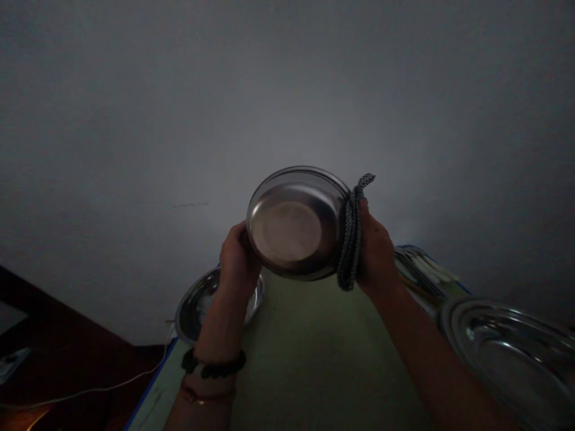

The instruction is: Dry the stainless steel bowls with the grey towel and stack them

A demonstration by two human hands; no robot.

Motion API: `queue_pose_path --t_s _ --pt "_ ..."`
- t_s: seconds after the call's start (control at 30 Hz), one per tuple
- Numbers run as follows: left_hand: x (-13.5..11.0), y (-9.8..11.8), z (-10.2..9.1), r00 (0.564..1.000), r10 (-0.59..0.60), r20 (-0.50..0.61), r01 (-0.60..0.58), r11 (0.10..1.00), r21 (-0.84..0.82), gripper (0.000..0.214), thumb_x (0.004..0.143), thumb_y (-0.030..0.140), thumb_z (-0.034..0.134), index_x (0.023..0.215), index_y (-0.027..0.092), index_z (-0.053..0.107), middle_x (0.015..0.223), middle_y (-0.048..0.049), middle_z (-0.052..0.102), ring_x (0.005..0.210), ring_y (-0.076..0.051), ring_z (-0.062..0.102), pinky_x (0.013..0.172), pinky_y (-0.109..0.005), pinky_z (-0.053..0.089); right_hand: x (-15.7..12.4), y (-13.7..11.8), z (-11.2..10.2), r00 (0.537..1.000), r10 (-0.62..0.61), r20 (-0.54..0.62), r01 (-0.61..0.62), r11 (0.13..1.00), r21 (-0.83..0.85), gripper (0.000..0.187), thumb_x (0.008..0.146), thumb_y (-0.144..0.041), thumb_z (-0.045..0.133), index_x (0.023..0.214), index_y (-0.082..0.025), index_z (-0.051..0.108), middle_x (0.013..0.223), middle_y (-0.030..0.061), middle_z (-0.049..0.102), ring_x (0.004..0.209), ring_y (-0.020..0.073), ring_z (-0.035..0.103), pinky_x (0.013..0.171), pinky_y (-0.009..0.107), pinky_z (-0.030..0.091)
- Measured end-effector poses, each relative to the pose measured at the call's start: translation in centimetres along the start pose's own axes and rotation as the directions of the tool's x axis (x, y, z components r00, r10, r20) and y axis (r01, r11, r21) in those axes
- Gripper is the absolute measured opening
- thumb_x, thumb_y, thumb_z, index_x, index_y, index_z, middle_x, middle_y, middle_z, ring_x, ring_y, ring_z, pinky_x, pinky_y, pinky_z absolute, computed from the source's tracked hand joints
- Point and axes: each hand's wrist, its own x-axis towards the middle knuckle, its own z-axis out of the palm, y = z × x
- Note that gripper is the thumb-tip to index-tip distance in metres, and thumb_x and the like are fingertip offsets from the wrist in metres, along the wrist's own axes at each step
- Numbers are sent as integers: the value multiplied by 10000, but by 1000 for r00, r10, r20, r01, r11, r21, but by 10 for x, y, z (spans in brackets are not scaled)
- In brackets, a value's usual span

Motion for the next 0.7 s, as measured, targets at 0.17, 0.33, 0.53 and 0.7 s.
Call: queue_pose_path --t_s 0.17,0.33,0.53,0.7 --pt "-7 18 -4 966 258 15 -246 901 356 209 775 185 556 570 216 583 588 34 547 649 -137 448 597 -232 362 3 -17 -20 978 -147 145 167 976 -137 468 804 -647 503 615 -220 470 557 -45 416 482 89 364 426 220 315" --pt "-24 34 4 893 339 296 -448 728 519 312 838 303 501 547 206 561 558 20 491 578 -136 420 551 -256 340 3 -21 -26 905 -100 414 198 960 -200 459 817 -603 540 621 -188 539 583 -27 494 522 84 423 446 207 343" --pt "-24 28 5 990 28 137 -80 916 392 442 734 505 636 435 195 536 409 39 446 393 -89 361 430 -248 328 1 -20 -25 888 -91 451 195 962 -190 445 818 -582 559 631 -179 571 589 -24 510 527 83 438 443 203 343" --pt "0 8 -4 985 51 -162 -48 999 22 246 669 425 717 621 198 639 549 27 608 533 -117 555 543 -232 453 -11 -24 -9 922 -222 318 270 956 -113 400 857 -534 529 643 -196 531 588 -41 452 528 81 406 452 203 333"
